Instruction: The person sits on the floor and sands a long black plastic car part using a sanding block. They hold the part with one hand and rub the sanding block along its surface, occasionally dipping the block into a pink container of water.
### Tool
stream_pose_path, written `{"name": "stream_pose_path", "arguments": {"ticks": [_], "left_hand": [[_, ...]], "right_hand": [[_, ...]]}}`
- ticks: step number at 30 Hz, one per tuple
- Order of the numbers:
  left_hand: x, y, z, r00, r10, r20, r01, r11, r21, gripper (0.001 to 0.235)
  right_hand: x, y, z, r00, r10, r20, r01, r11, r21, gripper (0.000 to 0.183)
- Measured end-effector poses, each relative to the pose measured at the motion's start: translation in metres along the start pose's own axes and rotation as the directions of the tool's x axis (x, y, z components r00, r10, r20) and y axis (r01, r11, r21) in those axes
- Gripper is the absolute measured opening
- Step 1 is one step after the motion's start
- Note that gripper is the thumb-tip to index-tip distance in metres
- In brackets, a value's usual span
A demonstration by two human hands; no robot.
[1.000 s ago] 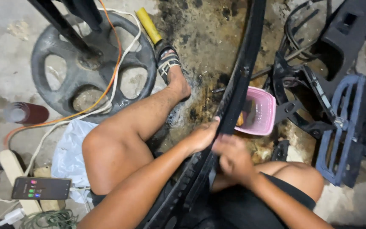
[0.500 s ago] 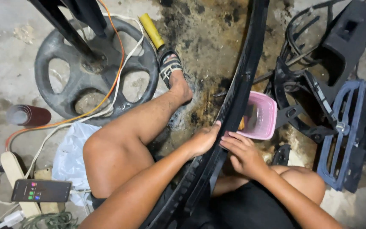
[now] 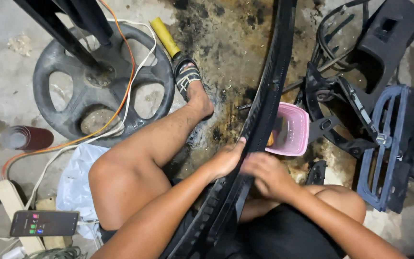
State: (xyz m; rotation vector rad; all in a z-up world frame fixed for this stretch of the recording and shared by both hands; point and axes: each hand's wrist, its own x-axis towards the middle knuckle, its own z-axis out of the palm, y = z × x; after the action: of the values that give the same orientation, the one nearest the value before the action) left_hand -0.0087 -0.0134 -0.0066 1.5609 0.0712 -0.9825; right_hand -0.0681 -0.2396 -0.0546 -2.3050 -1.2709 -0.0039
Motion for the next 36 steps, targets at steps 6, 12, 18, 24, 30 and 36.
{"name": "stream_pose_path", "arguments": {"ticks": [6, 12, 18, 24, 30, 36], "left_hand": [[-0.001, 0.0, -0.001, 1.0, -0.014, -0.002, 0.014, 1.0, 0.014, 0.083], [-0.003, 0.0, 0.001, 0.999, -0.038, 0.004, 0.038, 0.999, 0.011, 0.086], [0.0, 0.001, 0.0, 0.997, -0.073, 0.007, 0.073, 0.997, 0.013, 0.088], [0.009, -0.007, 0.004, 0.998, -0.061, -0.009, 0.061, 0.998, 0.002, 0.088], [-0.004, 0.009, -0.001, 0.996, -0.074, 0.042, 0.074, 0.997, -0.009, 0.089], [-0.004, 0.011, -0.001, 0.993, -0.094, 0.064, 0.093, 0.995, 0.02, 0.093]], "right_hand": [[0.02, -0.012, -0.005, 0.996, -0.025, -0.084, 0.033, 0.995, 0.097, 0.039], [0.015, -0.012, -0.011, 0.996, -0.093, -0.01, 0.093, 0.992, 0.081, 0.048], [0.007, -0.02, -0.013, 0.986, 0.049, 0.161, -0.05, 0.999, 0.002, 0.049], [0.032, -0.037, -0.026, 0.992, 0.127, 0.011, -0.127, 0.978, 0.162, 0.047], [0.008, -0.033, -0.012, 0.996, 0.021, 0.084, -0.029, 0.995, 0.096, 0.039], [0.011, -0.067, -0.009, 0.998, 0.019, 0.066, -0.04, 0.943, 0.331, 0.035]]}}
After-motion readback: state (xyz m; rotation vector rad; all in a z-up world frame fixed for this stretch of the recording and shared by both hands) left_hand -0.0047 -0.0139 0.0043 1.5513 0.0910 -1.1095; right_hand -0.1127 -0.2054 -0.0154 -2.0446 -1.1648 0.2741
